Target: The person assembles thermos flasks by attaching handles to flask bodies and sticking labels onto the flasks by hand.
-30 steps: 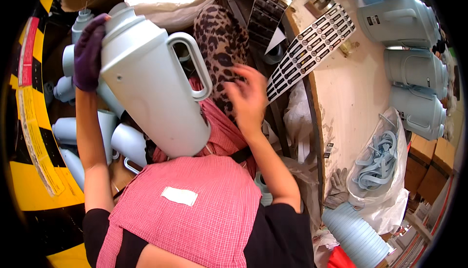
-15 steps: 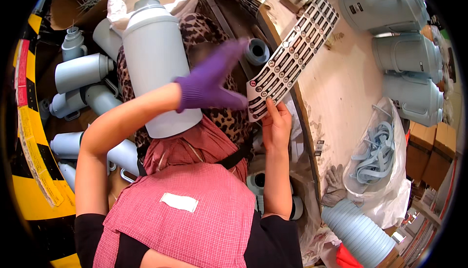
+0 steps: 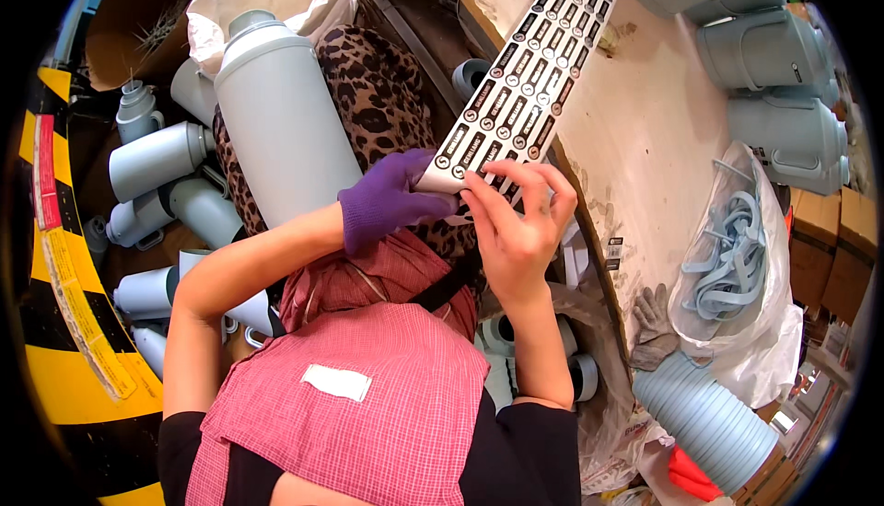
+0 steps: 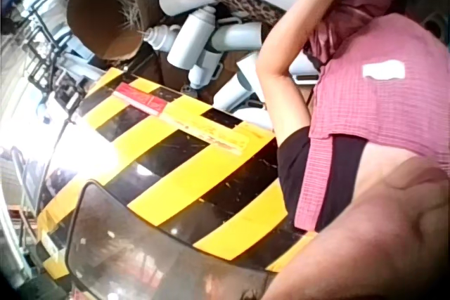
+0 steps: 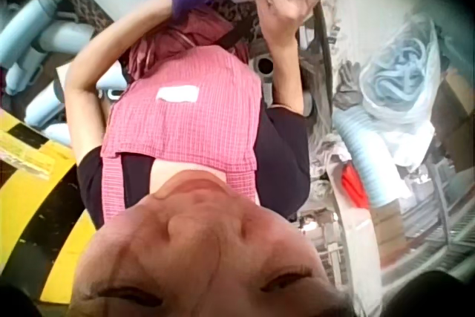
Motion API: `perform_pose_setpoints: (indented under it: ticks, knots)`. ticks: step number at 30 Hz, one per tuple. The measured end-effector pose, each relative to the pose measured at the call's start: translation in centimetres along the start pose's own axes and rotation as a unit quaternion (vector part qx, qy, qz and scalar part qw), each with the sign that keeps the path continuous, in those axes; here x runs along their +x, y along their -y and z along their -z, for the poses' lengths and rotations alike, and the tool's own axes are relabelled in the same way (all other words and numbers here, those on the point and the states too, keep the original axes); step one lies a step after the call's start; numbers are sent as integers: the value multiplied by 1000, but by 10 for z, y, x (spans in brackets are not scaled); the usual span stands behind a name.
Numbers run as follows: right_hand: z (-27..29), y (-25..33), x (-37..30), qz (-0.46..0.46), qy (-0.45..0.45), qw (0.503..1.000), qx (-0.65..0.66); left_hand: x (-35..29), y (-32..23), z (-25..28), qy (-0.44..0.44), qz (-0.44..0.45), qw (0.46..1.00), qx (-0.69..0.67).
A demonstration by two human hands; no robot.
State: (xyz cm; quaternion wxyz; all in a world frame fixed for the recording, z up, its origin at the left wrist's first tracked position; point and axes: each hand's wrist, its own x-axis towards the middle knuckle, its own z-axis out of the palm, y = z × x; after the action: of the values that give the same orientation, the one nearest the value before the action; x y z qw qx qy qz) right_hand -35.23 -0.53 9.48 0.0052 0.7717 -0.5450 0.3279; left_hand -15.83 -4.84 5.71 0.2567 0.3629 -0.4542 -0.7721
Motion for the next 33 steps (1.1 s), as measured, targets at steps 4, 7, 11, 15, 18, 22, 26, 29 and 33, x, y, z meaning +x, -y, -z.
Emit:
perform_pose_setpoints:
  ticks: [4, 7, 11, 15, 18, 22, 26, 29, 33]
  knots:
    - [-7, 2, -3, 17, -45, 999, 7, -1, -2, 5, 10, 21, 1000, -21]
    - [-7, 6, -5, 55, -47, 996, -45, -5, -1, 8, 23, 26, 998, -49]
    - [-6, 7, -6, -7, -6, 1000, -11, -7, 5, 7, 22, -8, 999, -43]
    - [-7, 8, -5, 15, -30, 999, 3, -5, 12, 10, 23, -28, 999, -30]
    - [-6, 11, -2, 50, -20, 998, -29, -2, 18, 14, 13, -69, 997, 23]
    - [-3, 15, 0, -28, -5, 999, 19, 5, 26, 17, -45, -350, 911, 216]
    - [-4, 19, -4, 69, -36, 995, -60, 10, 33, 22, -1, -332, 916, 227]
    - [-8, 20, -7, 60, -44, 996, -50, 10, 33, 26, -16, -356, 889, 289]
    - [-9, 18, -6, 65, -40, 997, -25, 5, 28, 28, 14, -243, 943, 227]
